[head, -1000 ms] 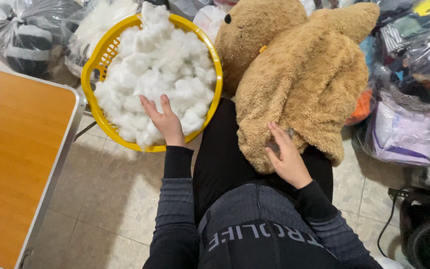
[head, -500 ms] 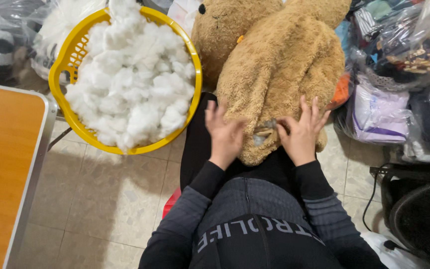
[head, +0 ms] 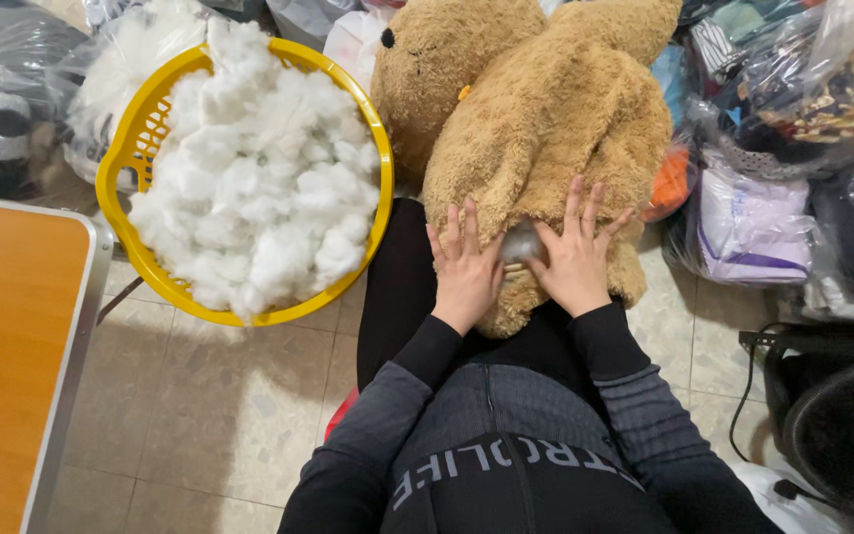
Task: The person repeatedly takes handfuls of white stuffing from a yellow basket and inserts them into an opening on the back of a large brown teddy bear. They push and compress the stuffing into the bear's body to fill it out.
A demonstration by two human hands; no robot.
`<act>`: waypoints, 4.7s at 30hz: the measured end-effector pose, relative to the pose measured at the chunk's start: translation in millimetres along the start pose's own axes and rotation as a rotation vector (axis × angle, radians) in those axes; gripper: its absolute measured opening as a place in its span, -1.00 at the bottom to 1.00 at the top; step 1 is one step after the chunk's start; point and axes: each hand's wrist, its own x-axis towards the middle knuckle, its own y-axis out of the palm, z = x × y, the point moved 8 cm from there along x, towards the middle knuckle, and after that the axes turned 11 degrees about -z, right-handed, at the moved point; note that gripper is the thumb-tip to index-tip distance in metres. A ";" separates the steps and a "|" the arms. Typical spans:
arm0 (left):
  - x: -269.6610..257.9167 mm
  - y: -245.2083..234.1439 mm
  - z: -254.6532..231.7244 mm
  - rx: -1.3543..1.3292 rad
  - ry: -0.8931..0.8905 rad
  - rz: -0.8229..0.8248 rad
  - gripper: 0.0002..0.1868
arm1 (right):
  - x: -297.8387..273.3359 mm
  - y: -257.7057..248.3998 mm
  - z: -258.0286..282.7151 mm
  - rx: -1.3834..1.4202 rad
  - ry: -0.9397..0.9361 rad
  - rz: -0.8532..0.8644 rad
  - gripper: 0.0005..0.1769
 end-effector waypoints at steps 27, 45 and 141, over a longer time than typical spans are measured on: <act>-20.4 -33.4 -5.9 -0.238 0.093 -0.021 -0.88 | -34.1 -49.1 26.9 0.166 0.008 -0.080 -0.90; -17.6 -53.0 -9.9 -0.313 -0.017 0.004 -0.85 | -26.7 -39.9 35.0 0.288 0.028 0.028 -0.32; -10.1 -14.5 -10.2 -0.163 0.016 0.077 -0.93 | -31.0 -43.4 20.3 0.133 0.074 -0.205 -0.98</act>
